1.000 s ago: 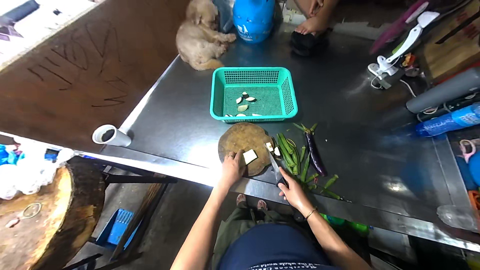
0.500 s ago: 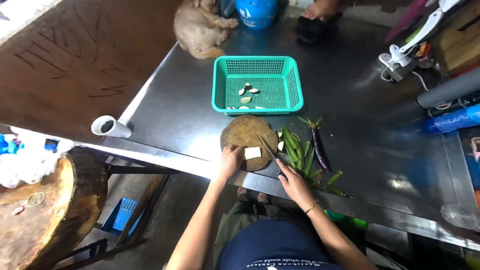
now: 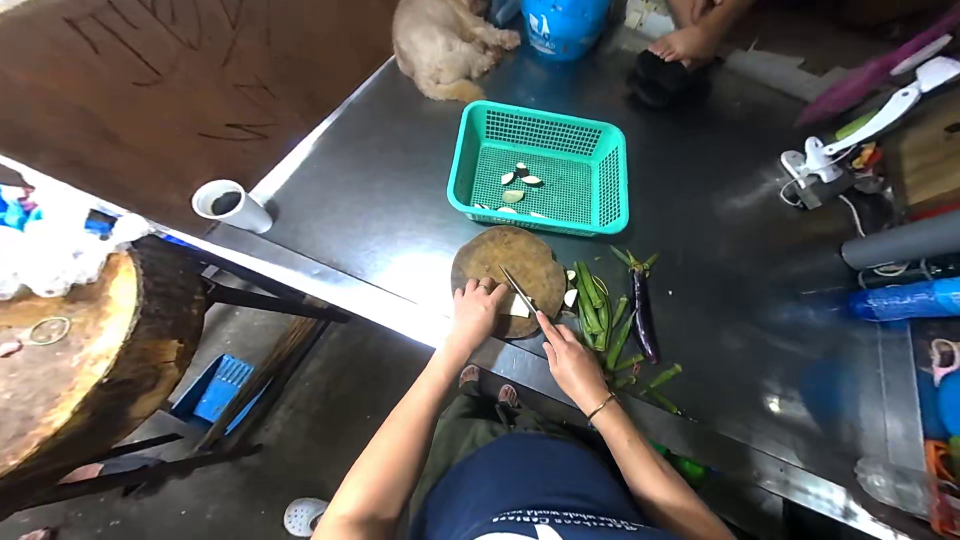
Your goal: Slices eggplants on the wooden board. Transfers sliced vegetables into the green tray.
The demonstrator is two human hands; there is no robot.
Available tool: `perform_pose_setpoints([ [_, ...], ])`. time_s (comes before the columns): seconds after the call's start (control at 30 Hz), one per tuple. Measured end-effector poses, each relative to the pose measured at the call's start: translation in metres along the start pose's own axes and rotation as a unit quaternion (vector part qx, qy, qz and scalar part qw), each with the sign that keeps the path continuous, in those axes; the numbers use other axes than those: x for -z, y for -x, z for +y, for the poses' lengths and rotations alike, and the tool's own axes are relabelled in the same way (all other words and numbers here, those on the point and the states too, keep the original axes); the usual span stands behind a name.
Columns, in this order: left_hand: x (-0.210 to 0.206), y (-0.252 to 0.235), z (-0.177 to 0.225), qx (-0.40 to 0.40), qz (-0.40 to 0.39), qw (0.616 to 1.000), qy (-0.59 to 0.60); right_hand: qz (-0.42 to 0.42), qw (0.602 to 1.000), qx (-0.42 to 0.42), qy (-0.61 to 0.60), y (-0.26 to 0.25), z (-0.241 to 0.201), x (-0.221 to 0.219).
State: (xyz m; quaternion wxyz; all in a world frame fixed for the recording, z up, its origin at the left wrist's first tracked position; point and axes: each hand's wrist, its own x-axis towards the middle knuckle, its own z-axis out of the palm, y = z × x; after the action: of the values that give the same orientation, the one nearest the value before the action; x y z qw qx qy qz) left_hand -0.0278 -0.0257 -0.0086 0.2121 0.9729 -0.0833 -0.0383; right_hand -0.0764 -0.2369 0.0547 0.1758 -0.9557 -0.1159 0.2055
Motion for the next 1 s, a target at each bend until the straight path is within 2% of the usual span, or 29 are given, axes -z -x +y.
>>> perform_pose_setpoints([
  [0.07, 0.003, -0.001, 0.004, 0.01, -0.021, 1.0, -0.017, 0.007, 1.0, 0.003, 0.008, 0.0, 0.0, -0.002],
  [0.33, 0.014, -0.008, 0.01, 0.027, -0.026, 0.998, -0.047, 0.011, 0.999, 0.002, 0.053, -0.006, -0.01, 0.001],
  [0.5, 0.01, -0.011, 0.008, 0.035, -0.008, 0.997, -0.062, -0.002, 0.998, -0.01, 0.054, -0.012, -0.014, 0.002],
  [0.73, 0.012, -0.01, 0.011, 0.055, -0.016, 0.997, -0.053, 0.02, 0.999, -0.009, 0.024, 0.025, 0.024, -0.03],
  [0.87, 0.0, -0.007, -0.002, 0.021, 0.027, 0.999, -0.001, -0.022, 0.999, -0.033, -0.024, 0.027, 0.017, -0.004],
  [1.0, -0.006, -0.002, -0.001, 0.0, 0.047, 0.999, 0.02, 0.008, 1.0, -0.01, -0.018, 0.023, 0.001, 0.015],
])
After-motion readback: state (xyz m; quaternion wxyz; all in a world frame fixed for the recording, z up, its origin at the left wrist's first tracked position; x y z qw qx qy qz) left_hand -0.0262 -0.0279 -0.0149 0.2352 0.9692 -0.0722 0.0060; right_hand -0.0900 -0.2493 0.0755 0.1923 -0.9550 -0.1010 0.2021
